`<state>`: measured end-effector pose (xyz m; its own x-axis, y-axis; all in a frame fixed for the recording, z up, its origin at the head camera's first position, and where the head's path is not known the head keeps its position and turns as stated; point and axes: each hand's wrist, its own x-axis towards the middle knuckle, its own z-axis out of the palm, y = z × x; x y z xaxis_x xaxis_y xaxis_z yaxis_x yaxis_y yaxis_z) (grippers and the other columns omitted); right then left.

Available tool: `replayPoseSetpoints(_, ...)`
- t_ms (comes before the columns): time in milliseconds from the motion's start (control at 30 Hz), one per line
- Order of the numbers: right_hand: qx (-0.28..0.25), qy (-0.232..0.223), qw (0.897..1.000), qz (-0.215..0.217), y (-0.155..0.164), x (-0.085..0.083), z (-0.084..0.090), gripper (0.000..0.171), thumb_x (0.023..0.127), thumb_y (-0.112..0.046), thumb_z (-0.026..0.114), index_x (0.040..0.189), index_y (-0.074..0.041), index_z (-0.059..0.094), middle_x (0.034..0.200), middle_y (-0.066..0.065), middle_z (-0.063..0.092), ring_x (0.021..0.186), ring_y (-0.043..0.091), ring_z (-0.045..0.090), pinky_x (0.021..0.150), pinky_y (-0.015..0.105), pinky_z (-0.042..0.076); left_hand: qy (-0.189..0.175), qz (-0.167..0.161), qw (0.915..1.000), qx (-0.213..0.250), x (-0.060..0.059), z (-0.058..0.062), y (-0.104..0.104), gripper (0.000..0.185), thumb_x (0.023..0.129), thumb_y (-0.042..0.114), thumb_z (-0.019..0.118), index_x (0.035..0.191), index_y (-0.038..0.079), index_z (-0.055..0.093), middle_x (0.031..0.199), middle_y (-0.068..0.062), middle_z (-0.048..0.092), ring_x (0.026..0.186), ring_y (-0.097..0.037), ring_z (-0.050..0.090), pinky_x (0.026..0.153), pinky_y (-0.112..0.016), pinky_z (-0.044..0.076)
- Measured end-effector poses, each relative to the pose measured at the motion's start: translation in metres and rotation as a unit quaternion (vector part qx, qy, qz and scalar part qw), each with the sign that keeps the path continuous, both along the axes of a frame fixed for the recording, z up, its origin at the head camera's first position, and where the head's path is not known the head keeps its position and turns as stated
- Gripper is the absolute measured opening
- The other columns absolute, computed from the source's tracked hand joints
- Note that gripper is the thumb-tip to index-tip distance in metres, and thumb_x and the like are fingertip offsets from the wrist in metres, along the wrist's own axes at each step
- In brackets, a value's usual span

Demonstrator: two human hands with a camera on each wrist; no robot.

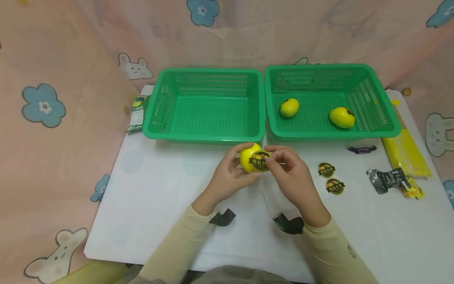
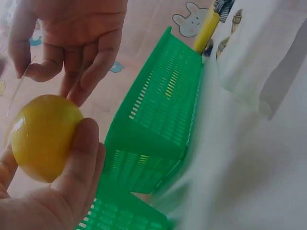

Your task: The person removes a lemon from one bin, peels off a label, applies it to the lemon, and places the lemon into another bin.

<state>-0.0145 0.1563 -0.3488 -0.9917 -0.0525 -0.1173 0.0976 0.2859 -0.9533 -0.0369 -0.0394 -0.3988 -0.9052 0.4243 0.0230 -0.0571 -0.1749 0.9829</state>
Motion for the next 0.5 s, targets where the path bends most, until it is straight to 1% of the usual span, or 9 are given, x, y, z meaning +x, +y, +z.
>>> replayPoseSetpoints(133,0.004,-0.005,1.000,0.001,-0.002,0.000,-0.002,0.022,0.107,-0.020,0.064,0.096,-0.001,0.061,0.141,0.004,0.062,0.126,0.025,0.060,0.095,0.027,0.053,0.016,0.028,0.9995,-0.002,0.002,-0.002,0.002,0.051,0.103,0.005,0.065,0.152,0.005,0.049,0.157,-0.009,0.045,0.127,-0.034,0.059,0.094,-0.035,0.058)
replayPoseSetpoints(200,0.002,-0.002,1.000,-0.005,-0.003,-0.001,-0.003,0.022,0.107,-0.020,0.064,0.096,-0.001,0.061,0.140,0.004,0.062,0.126,0.024,0.061,0.094,0.028,0.053,0.020,0.043,0.9988,0.002,0.003,-0.003,0.004,0.046,0.105,0.006,0.062,0.150,0.004,0.050,0.156,-0.010,0.046,0.128,-0.033,0.060,0.093,-0.034,0.058)
replayPoseSetpoints(367,-0.014,0.022,0.999,-0.030,-0.008,-0.002,-0.006,0.021,0.106,-0.018,0.066,0.097,0.000,0.061,0.137,0.003,0.064,0.121,0.019,0.063,0.094,0.024,0.054,0.006,0.070,0.9961,0.054,0.005,-0.003,0.008,0.044,0.105,0.002,0.060,0.148,-0.002,0.049,0.154,-0.013,0.046,0.129,-0.035,0.060,0.096,-0.036,0.058)
replayPoseSetpoints(433,-0.021,0.035,0.998,-0.037,-0.010,-0.001,-0.007,0.021,0.106,-0.017,0.068,0.097,0.001,0.063,0.136,0.002,0.064,0.118,0.017,0.064,0.094,0.023,0.054,-0.001,0.074,0.9945,0.074,0.006,-0.002,0.008,0.046,0.105,0.003,0.059,0.148,-0.004,0.048,0.154,-0.014,0.046,0.129,-0.034,0.060,0.098,-0.037,0.058)
replayPoseSetpoints(500,-0.024,0.049,0.998,-0.041,-0.011,-0.001,-0.008,0.020,0.105,-0.017,0.070,0.097,0.001,0.064,0.136,0.002,0.063,0.116,0.016,0.064,0.093,0.023,0.054,-0.006,0.075,0.9937,0.083,0.006,0.000,0.008,0.046,0.105,0.005,0.059,0.148,-0.003,0.047,0.153,-0.014,0.047,0.126,-0.031,0.062,0.098,-0.038,0.058)
